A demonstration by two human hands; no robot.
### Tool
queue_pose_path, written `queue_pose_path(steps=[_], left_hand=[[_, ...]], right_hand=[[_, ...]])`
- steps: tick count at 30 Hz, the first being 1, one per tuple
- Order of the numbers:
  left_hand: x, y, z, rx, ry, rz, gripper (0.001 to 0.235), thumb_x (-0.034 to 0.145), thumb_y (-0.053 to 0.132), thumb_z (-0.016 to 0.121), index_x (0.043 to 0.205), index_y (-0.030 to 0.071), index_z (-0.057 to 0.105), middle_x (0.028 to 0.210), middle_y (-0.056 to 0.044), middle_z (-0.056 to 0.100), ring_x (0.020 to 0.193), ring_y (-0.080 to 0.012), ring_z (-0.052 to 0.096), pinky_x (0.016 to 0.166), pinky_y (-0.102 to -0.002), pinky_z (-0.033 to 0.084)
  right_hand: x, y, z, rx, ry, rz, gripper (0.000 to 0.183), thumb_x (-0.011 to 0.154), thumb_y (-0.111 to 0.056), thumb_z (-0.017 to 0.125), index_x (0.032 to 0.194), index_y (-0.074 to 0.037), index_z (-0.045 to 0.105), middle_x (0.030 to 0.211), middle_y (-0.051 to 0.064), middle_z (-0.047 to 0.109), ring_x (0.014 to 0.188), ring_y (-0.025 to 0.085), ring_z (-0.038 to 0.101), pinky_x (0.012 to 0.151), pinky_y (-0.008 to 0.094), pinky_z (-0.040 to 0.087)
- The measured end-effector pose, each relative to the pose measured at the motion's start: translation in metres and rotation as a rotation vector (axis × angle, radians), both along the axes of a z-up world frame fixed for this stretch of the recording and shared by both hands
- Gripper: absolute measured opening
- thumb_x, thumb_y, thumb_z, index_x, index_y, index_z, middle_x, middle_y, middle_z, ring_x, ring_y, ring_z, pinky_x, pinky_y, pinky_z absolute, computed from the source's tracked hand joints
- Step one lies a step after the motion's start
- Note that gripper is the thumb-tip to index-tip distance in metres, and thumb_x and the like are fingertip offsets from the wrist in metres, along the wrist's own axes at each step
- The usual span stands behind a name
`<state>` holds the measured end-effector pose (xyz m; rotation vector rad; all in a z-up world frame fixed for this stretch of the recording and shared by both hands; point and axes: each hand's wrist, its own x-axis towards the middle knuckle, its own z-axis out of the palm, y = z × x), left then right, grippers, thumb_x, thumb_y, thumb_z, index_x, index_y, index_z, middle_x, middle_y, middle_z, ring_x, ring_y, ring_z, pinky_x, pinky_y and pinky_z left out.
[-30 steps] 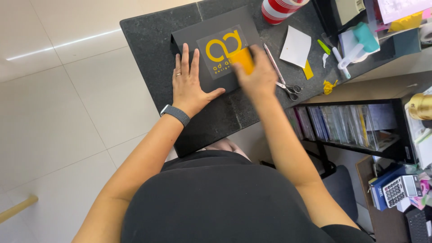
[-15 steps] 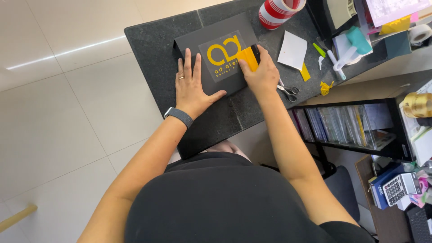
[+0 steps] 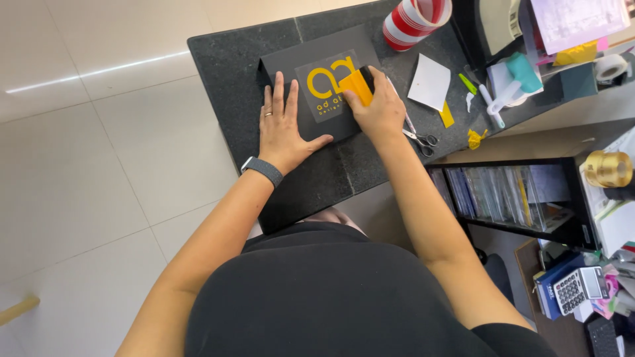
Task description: Applying a gold vinyl logo decal to a black box and weeding excess material
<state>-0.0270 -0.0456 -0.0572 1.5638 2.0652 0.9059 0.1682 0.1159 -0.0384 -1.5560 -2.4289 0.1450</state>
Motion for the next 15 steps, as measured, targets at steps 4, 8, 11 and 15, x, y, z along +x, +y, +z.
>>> queue_pose_path(steps=[4,8,11,15], left_hand=[[0.001,0.001,-0.003,0.015,-0.019,-0.003,0.131,0.071,0.080,0.080,0.167,0.019,0.014,0.170,-0.011,-0.007,0.154,-0.0461,0.010,0.119,-0.064,0.030],[0.001,-0.001,-0.004,0.019,-0.004,0.007,0.131,0.072,0.078,0.082,0.167,0.019,0.013,0.170,-0.011,-0.008,0.155,-0.0460,0.010,0.120,-0.063,0.029],[0.001,0.003,-0.002,0.016,-0.011,0.001,0.130,0.073,0.078,0.081,0.167,0.020,0.012,0.170,-0.011,-0.008,0.154,-0.0462,0.010,0.120,-0.064,0.028],[0.001,0.000,0.001,-0.012,0.006,0.007,0.130,0.072,0.079,0.081,0.167,0.020,0.014,0.170,-0.010,-0.007,0.155,-0.0455,0.010,0.121,-0.063,0.028]], right_hand=[[-0.014,-0.038,0.016,0.023,0.071,0.167,0.072,0.085,-0.057,0.083,0.142,-0.020,0.058,0.126,0.008,0.071,0.119,0.026,0.069,0.097,0.040,0.056],[-0.012,-0.025,0.010,0.059,0.103,0.174,0.072,0.087,-0.054,0.084,0.143,-0.018,0.057,0.129,0.008,0.070,0.120,0.027,0.068,0.098,0.042,0.056],[-0.019,-0.036,0.015,0.052,0.084,0.198,0.072,0.087,-0.055,0.083,0.144,-0.020,0.057,0.127,0.008,0.070,0.118,0.028,0.069,0.096,0.042,0.057],[-0.008,0.009,-0.004,0.037,-0.019,0.058,0.073,0.094,-0.063,0.072,0.149,-0.022,0.046,0.127,0.007,0.068,0.118,0.028,0.069,0.097,0.044,0.055]])
